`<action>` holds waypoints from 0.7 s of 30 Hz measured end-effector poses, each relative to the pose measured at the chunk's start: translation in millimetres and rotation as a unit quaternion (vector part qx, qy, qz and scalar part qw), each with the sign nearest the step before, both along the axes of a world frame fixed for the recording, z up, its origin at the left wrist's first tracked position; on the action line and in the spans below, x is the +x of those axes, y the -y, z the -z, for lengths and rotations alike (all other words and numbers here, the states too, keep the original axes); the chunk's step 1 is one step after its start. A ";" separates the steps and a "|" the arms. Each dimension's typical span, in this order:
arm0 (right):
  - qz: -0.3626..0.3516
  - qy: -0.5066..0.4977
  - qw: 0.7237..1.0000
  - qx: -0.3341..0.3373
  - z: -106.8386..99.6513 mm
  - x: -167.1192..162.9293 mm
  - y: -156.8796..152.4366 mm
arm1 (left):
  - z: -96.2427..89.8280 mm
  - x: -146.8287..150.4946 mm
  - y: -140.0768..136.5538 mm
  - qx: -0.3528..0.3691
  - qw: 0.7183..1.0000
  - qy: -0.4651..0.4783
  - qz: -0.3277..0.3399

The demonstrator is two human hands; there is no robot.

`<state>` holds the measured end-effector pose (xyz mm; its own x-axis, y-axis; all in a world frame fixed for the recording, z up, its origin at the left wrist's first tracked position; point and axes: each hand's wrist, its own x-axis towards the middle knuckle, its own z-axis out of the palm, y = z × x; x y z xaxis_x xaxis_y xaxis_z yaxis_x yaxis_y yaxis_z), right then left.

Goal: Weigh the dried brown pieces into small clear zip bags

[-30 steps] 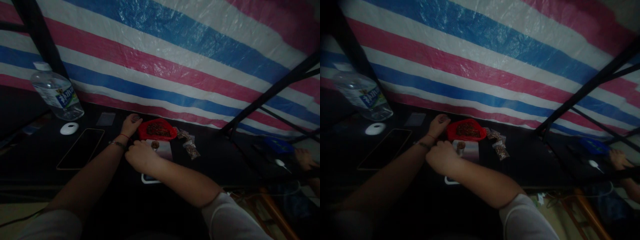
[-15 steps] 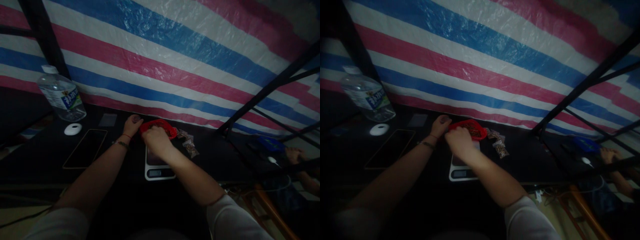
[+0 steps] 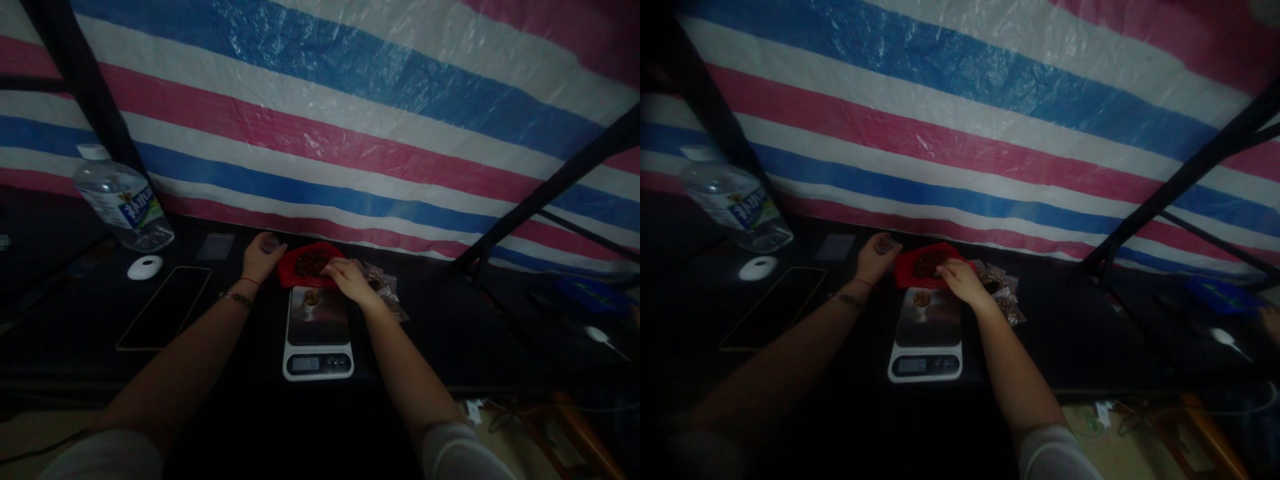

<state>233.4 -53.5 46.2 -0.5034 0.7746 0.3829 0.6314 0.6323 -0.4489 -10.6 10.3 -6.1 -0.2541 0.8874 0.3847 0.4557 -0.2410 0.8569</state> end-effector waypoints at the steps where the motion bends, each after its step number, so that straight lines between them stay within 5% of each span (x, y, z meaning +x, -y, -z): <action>1: -0.032 -0.014 0.999 -0.014 -0.3 0.8 5.0 | -1.5 -0.1 1.4 0.007 1.000 -0.004 -0.008; 5: -0.115 0.008 0.992 -0.054 -4.7 -3.7 22.0 | -8.7 0.9 8.2 0.039 0.999 -0.030 -0.022; 10: -0.110 0.016 0.991 -0.080 -2.6 -16.4 31.1 | -19.0 5.9 19.2 0.056 0.994 -0.095 -0.005; 15: -0.031 -0.118 0.990 -0.076 2.5 -16.2 26.8 | -34.5 15.6 40.5 0.082 0.989 -0.115 0.044; 21: 0.013 -0.292 0.955 -0.054 2.5 -10.5 18.4 | -46.8 34.6 62.0 0.085 0.968 -0.186 0.146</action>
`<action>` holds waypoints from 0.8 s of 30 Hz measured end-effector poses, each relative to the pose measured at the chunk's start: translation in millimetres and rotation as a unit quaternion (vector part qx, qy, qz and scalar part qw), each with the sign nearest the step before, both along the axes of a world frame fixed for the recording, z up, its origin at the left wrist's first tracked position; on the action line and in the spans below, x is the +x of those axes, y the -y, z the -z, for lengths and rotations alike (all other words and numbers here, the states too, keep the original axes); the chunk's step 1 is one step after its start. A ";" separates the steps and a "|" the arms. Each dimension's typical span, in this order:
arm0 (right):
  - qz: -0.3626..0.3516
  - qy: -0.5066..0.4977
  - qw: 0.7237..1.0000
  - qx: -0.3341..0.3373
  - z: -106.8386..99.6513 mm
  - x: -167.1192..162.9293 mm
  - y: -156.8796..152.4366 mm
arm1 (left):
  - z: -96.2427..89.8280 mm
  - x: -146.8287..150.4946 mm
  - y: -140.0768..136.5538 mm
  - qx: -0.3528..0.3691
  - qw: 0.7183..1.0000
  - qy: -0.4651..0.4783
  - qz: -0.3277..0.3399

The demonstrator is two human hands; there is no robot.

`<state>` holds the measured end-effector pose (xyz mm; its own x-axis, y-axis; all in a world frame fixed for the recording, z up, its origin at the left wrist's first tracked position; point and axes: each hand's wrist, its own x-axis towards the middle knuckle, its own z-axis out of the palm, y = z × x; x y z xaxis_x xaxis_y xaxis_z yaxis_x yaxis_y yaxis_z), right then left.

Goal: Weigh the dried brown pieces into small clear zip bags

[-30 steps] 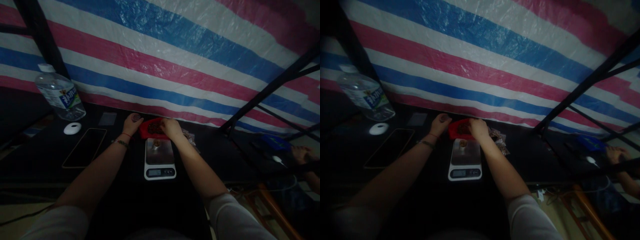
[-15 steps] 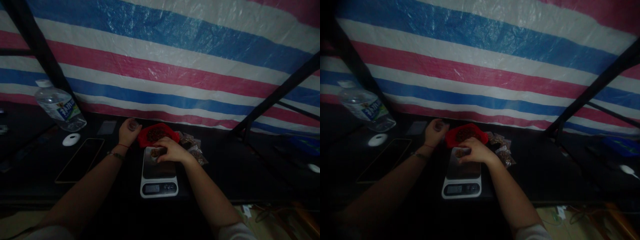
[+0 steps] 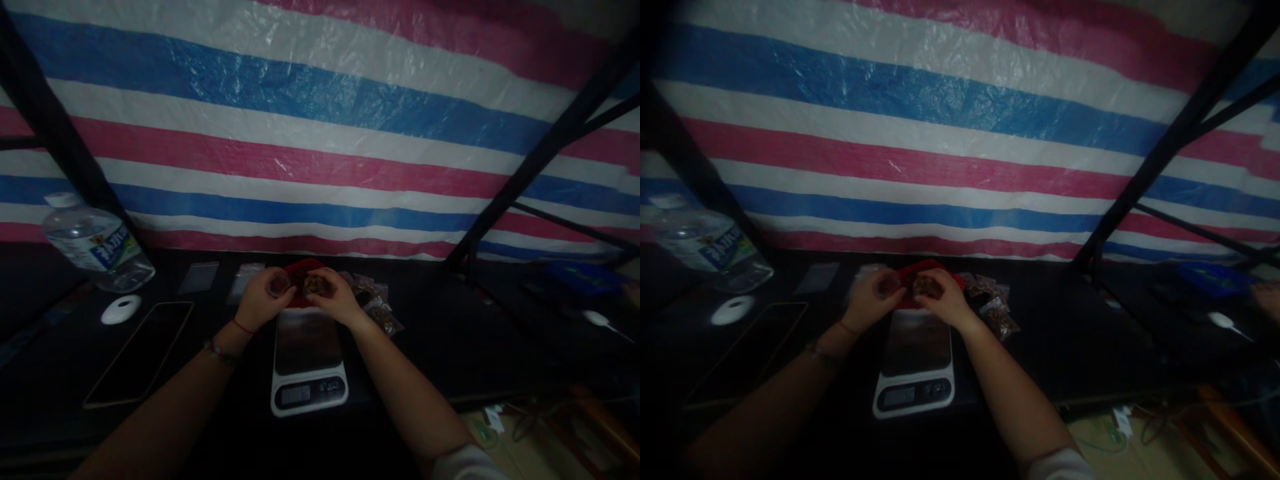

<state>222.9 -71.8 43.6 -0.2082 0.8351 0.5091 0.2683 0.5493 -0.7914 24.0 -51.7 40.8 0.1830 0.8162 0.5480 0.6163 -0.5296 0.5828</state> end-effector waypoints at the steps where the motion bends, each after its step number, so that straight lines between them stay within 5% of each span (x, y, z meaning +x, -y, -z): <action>1: 0.004 -0.014 1.000 -0.005 1.1 -0.5 -0.7 | 0.4 3.1 1.2 -0.007 1.000 -0.012 0.014; 8: 0.026 -0.038 0.996 -0.073 10.1 -7.5 0.0 | 7.1 14.0 3.0 -0.058 0.994 -0.056 0.078; 18: -0.018 0.130 0.984 0.124 -0.7 -2.5 4.8 | 3.4 14.8 7.3 -0.081 0.990 -0.071 0.096; 24: -0.014 0.136 0.972 0.190 -0.8 -2.0 6.6 | 8.5 16.8 6.8 -0.055 0.992 -0.019 0.111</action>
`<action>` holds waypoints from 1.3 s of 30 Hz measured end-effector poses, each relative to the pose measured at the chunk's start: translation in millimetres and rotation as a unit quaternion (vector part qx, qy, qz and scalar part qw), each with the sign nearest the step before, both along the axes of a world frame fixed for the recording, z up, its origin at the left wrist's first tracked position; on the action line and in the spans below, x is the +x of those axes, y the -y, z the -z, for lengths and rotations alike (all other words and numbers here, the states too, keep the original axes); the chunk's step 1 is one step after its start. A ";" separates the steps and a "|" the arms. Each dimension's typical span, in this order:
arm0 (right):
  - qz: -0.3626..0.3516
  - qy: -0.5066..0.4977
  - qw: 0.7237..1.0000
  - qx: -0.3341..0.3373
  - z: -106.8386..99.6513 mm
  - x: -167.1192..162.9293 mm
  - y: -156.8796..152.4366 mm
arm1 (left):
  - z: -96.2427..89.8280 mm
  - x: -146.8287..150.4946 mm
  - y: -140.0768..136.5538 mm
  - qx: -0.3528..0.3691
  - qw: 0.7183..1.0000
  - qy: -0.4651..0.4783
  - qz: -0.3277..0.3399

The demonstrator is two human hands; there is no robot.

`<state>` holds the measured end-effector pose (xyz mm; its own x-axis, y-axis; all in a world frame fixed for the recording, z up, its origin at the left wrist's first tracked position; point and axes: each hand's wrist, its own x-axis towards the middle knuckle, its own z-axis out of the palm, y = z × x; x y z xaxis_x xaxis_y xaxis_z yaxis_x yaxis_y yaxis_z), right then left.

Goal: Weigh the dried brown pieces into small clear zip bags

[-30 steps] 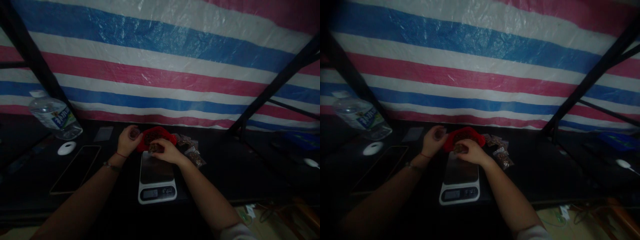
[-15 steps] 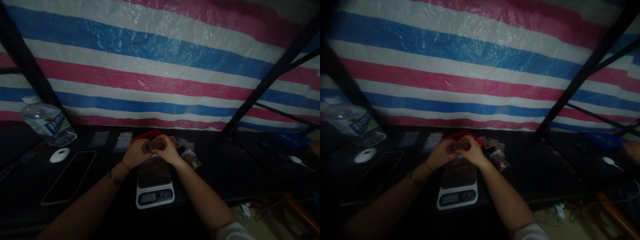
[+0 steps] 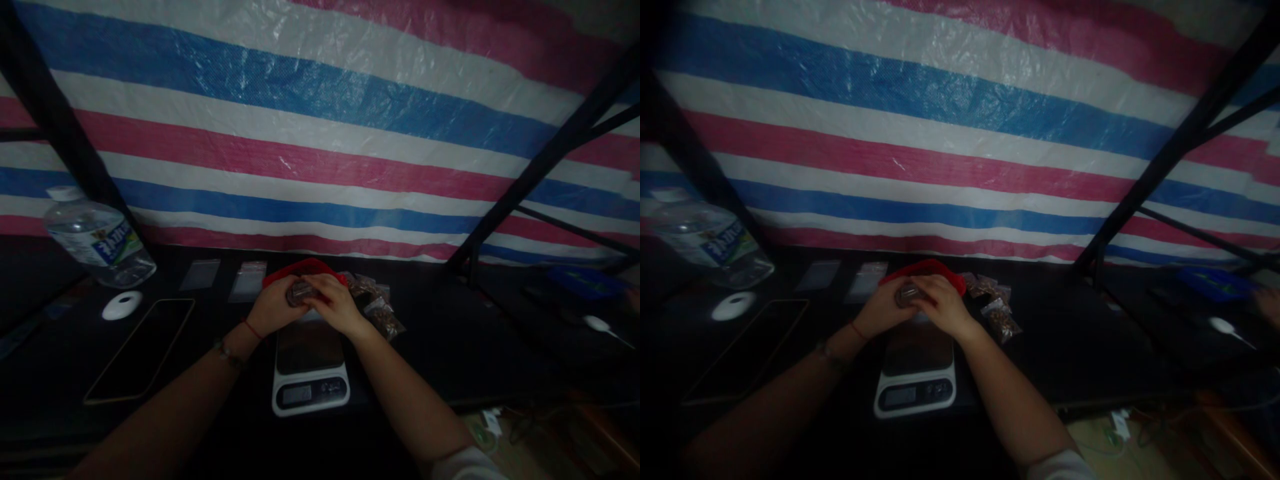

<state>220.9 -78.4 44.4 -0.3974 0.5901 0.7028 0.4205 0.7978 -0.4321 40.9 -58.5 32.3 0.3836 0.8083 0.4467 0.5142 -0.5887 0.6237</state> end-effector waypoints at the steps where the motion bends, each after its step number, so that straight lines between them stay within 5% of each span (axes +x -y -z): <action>1: 0.004 -0.004 1.000 0.002 -0.3 0.3 0.2 | 1.2 0.2 -0.5 -0.002 1.000 0.016 0.004; 23: 0.066 -0.014 0.997 -0.047 6.6 -0.1 -4.1 | 3.7 -7.6 -7.6 -0.035 0.994 0.106 -0.012; 33: -0.010 0.062 0.997 0.047 -0.4 -0.6 -0.3 | 11.8 -7.0 -10.3 -0.034 0.997 0.063 0.027; 39: 0.023 0.053 0.998 0.013 -0.6 2.0 -0.4 | 7.0 -9.0 -8.1 -0.022 0.998 0.062 0.015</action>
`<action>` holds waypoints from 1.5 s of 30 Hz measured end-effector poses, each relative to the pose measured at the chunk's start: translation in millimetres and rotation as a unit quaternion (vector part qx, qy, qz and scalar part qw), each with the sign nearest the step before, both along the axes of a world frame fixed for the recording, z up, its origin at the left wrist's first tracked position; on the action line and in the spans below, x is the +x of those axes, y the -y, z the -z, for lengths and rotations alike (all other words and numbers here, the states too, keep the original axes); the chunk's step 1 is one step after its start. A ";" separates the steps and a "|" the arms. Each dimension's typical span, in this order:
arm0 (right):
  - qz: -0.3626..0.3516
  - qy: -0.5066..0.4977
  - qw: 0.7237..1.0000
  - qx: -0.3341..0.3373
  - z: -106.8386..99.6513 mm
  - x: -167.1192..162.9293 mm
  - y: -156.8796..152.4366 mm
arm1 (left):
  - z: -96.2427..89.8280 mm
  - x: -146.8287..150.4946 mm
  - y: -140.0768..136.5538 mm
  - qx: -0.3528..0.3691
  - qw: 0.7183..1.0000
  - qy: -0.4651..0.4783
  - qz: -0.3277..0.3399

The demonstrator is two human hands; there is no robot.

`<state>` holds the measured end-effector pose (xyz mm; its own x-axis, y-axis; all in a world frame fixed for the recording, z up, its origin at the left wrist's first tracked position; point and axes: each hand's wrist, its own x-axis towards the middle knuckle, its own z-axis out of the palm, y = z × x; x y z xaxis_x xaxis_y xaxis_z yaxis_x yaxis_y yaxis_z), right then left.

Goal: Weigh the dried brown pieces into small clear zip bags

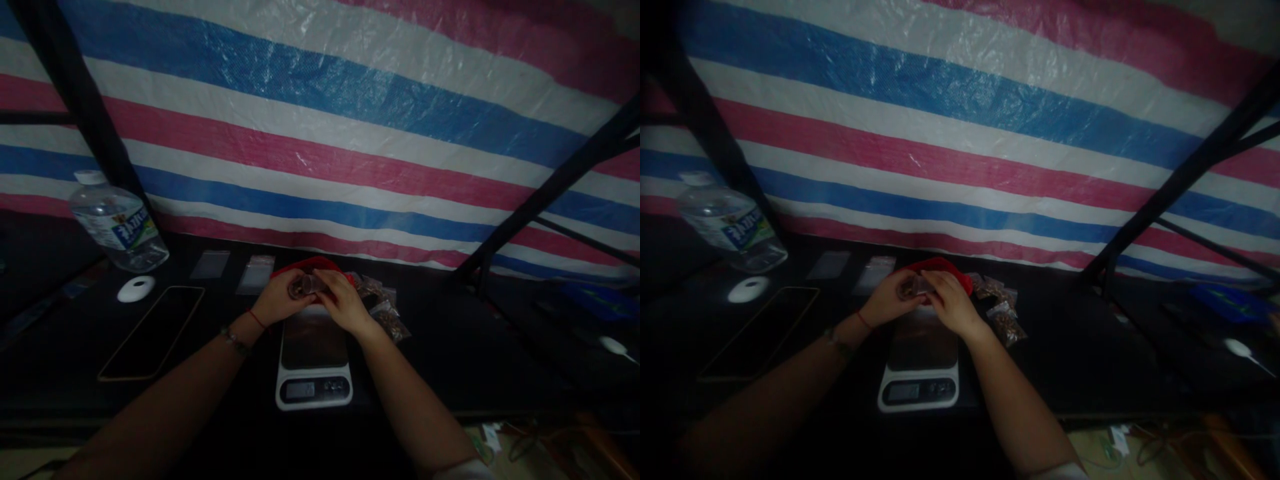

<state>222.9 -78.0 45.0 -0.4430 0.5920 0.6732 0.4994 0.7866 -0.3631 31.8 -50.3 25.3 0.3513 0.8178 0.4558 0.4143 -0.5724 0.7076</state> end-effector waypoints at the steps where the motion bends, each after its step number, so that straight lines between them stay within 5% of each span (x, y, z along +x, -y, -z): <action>1: 0.006 -0.004 1.000 -0.007 0.2 0.1 0.2 | -0.7 -0.1 0.4 0.001 1.000 0.004 -0.001; 10: 0.024 -0.075 0.994 -0.074 5.7 -2.1 0.2 | -3.6 1.3 2.0 0.012 1.000 -0.004 -0.002; 17: -0.031 -0.044 0.998 -0.022 -3.1 -4.5 5.5 | -8.2 4.9 7.5 0.029 0.999 -0.029 0.002; 28: 0.026 -0.035 0.996 -0.077 11.1 3.6 -9.4 | -0.2 -4.9 -3.5 -0.054 0.993 0.103 -0.005; 32: 0.001 -0.019 0.993 -0.120 4.5 2.5 -2.7 | 4.5 -12.9 -16.2 -0.103 0.963 0.248 -0.007; 37: -0.092 0.109 0.974 -0.174 -6.4 -4.6 8.8 | -2.1 -22.5 -18.4 -0.213 0.871 0.435 0.084; 41: -0.118 0.136 0.968 -0.174 -7.0 -3.6 9.8 | -11.2 -26.9 -11.0 -0.282 0.837 0.433 0.179; 45: -0.075 0.019 0.987 -0.142 -14.3 -1.2 4.4 | -14.0 -31.9 -9.2 -0.309 0.849 0.378 0.205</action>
<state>221.7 -82.4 59.4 -0.5613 0.6811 0.4702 0.4031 0.7211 -0.5634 0.0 -41.1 39.3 0.4621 0.8624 0.2067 -0.4350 0.0173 0.9003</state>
